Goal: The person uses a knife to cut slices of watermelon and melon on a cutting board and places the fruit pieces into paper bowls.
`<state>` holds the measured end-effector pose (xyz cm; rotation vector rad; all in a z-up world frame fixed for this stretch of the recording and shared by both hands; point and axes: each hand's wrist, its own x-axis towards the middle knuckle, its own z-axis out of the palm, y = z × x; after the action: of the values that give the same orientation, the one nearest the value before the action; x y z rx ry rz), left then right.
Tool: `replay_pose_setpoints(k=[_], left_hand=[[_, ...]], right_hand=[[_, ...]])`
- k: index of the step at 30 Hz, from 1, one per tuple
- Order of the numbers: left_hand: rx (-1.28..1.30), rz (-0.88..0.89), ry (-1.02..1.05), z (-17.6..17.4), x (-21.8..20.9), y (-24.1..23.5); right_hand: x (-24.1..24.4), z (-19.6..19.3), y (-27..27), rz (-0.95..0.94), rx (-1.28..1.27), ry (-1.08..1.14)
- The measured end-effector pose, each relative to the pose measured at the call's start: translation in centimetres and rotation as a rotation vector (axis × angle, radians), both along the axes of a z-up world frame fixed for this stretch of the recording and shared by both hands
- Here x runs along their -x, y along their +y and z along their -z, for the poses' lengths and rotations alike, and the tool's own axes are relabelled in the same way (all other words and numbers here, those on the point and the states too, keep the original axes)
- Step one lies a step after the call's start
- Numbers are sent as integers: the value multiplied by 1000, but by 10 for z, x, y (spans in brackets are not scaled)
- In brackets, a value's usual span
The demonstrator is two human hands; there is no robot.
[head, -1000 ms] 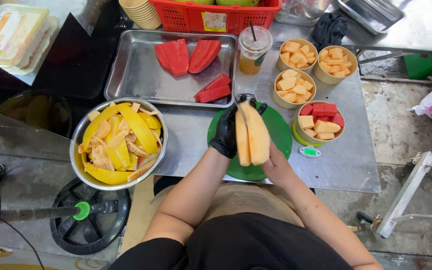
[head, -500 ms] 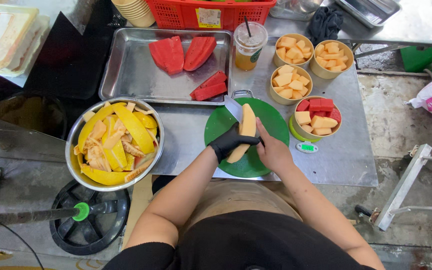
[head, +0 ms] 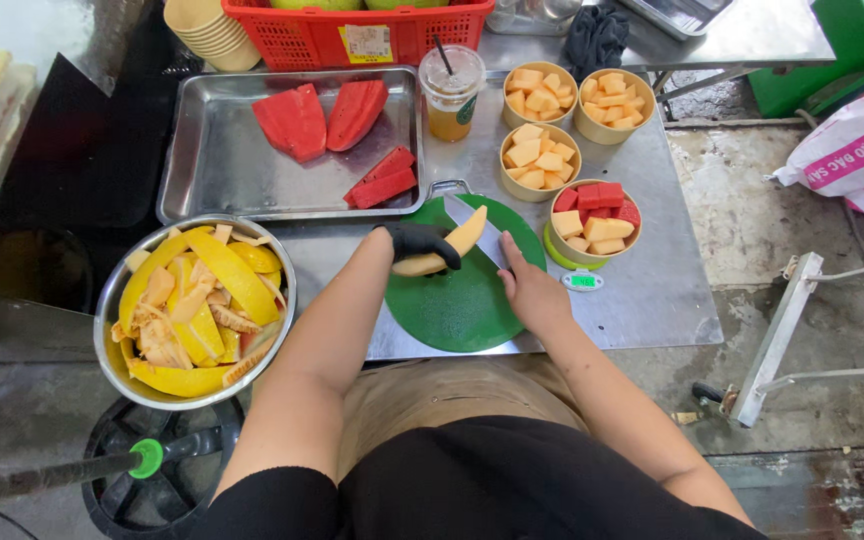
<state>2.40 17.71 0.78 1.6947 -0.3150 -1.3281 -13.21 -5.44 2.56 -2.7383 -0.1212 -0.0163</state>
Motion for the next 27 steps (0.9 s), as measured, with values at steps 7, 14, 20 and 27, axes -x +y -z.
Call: replay_pose_setpoints(k=[7,14,20,27], left_hand=[[-193,42,34,-1,-35,7],[-602,-148,-917,-4,-22,-29],[-412,-214,-950,-27,-8,-7],[-194,162,-769,-3,113,-24]], right_hand=[[13,3,-25,189,-15,147],[38,18,-34,158,-318,8],[57,22,-59,297,-556,214],[95,25,-85,288,-737,461]])
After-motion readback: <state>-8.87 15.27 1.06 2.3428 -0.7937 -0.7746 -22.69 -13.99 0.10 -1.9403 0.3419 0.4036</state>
